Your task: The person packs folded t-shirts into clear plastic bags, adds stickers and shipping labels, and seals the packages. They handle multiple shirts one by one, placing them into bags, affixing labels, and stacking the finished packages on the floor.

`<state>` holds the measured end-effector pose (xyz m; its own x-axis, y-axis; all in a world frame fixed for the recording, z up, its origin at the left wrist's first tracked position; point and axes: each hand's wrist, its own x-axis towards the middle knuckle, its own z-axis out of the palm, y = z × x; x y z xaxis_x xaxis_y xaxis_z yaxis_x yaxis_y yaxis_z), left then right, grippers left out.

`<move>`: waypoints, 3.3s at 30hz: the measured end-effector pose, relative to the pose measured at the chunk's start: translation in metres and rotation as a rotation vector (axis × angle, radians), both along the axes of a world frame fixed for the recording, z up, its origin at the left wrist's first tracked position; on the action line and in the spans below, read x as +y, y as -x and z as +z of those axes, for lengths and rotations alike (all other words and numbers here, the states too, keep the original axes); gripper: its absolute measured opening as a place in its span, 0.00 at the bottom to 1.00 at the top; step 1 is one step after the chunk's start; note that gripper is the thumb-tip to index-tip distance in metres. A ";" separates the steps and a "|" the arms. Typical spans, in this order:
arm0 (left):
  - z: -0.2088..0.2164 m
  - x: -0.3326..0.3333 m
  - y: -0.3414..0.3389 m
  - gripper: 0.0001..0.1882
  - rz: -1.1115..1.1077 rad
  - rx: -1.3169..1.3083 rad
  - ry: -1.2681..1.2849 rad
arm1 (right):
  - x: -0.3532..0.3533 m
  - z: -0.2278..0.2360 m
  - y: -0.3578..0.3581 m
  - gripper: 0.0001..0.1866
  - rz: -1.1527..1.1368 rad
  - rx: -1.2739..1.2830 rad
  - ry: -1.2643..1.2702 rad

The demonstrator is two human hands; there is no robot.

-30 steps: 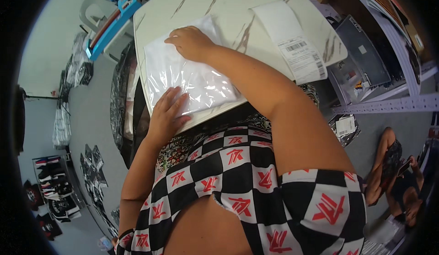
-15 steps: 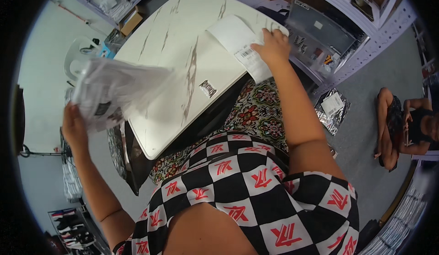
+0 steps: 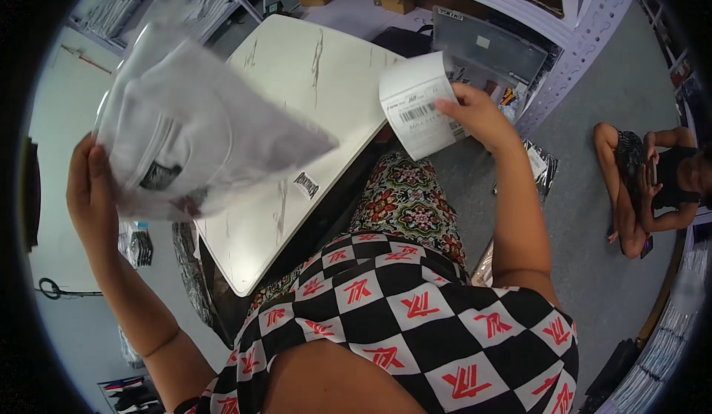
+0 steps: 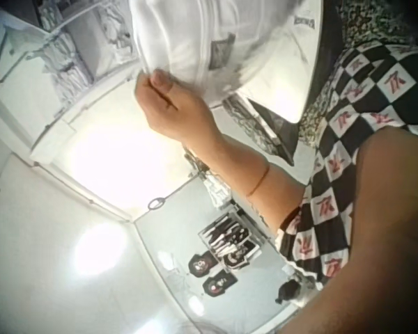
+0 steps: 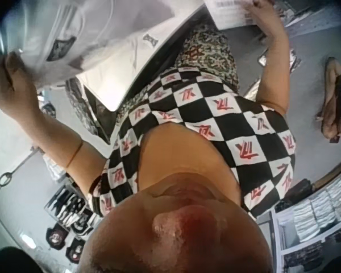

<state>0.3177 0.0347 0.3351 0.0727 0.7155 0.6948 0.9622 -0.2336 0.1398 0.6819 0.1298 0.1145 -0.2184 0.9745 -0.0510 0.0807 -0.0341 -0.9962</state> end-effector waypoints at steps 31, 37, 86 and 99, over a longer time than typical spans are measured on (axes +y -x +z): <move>-0.089 0.088 -0.166 0.15 -0.502 -0.210 0.328 | -0.093 -0.003 -0.061 0.10 -0.256 0.325 -0.403; -0.110 0.086 -0.180 0.15 -0.614 -0.333 0.482 | -0.063 -0.009 -0.016 0.19 -0.421 0.528 -0.416; -0.115 0.318 -0.069 0.18 -0.370 0.318 0.606 | -0.270 -0.414 -0.325 0.30 -1.899 0.220 0.605; -0.103 0.321 0.003 0.20 -0.202 0.325 0.675 | -0.319 -0.505 -0.207 0.52 -1.153 -0.352 1.229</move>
<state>0.3151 0.3561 0.2325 0.3725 0.9274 0.0347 0.9271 -0.3736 0.0320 0.8891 -0.1891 -0.3907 0.6960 -0.0359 -0.7172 -0.3400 -0.8962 -0.2850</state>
